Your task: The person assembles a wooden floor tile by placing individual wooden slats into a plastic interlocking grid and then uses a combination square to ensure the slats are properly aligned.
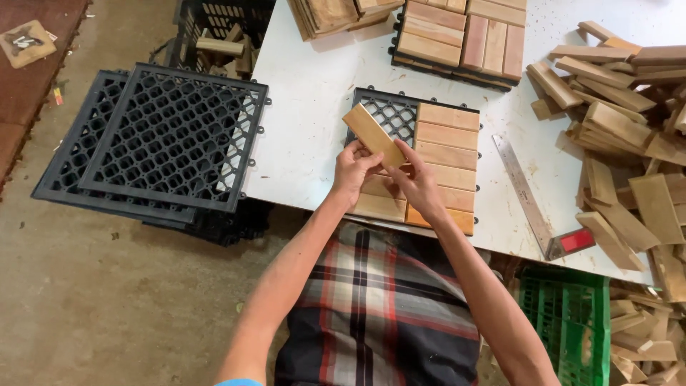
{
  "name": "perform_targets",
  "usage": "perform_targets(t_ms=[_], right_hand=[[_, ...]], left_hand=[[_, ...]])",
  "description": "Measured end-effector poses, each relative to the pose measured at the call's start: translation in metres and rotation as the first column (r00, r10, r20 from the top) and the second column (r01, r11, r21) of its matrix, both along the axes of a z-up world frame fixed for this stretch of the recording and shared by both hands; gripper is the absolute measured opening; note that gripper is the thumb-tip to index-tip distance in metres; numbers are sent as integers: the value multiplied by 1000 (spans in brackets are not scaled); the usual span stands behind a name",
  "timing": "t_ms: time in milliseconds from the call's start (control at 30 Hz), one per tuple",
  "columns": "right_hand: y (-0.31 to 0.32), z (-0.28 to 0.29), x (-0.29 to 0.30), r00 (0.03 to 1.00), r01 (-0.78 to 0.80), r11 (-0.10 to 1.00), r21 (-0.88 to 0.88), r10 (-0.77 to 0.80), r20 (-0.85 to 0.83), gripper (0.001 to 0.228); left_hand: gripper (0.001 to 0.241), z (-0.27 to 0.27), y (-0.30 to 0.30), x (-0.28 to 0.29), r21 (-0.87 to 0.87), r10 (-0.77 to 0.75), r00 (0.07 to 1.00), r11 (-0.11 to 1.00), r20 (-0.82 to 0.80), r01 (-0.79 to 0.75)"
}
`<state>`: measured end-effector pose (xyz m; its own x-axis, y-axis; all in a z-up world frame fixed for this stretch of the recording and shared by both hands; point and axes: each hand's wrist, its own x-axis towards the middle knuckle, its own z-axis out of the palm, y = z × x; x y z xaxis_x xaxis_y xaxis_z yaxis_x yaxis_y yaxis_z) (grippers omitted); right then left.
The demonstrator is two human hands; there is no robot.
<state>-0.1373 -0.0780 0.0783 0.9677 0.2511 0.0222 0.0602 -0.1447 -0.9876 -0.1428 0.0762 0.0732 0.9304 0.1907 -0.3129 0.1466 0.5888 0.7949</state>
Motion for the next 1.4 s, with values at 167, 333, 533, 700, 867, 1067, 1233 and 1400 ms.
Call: perform_targets(t_ms=[167,333,533,700,867,1067,1233,1400], right_hand=[[-14,-27,29,994,36,998,55,-30,-106,50],[-22,-50,59,987,158,986,-49,-158,13,44],[-18,-70,61,854,410,593,-694,18,520,32],[-15,-64,60,814,443,605,-662,40,580,31],[-16,-68,54,810,441,580,-685,73,582,31],[-38,-50,48,904,147,647,-749,220,367,47],[-92,-48,22,865,143,631,-762,294,406,45],[-142,-55,6,907,180,522,-834,240,347,55]], left_hand=[[28,-12,20,13,64,139,989,989,-52,-136],[58,-56,47,36,459,161,986,873,51,-166],[18,-110,60,44,917,109,973,328,203,-228],[14,-87,62,28,901,4,972,376,234,-219],[15,-83,59,18,880,16,982,440,189,-177],[34,-59,57,10,896,-36,974,401,226,-193],[53,-67,55,15,956,-109,986,277,130,-95],[47,-74,53,22,959,-82,991,272,110,-84]])
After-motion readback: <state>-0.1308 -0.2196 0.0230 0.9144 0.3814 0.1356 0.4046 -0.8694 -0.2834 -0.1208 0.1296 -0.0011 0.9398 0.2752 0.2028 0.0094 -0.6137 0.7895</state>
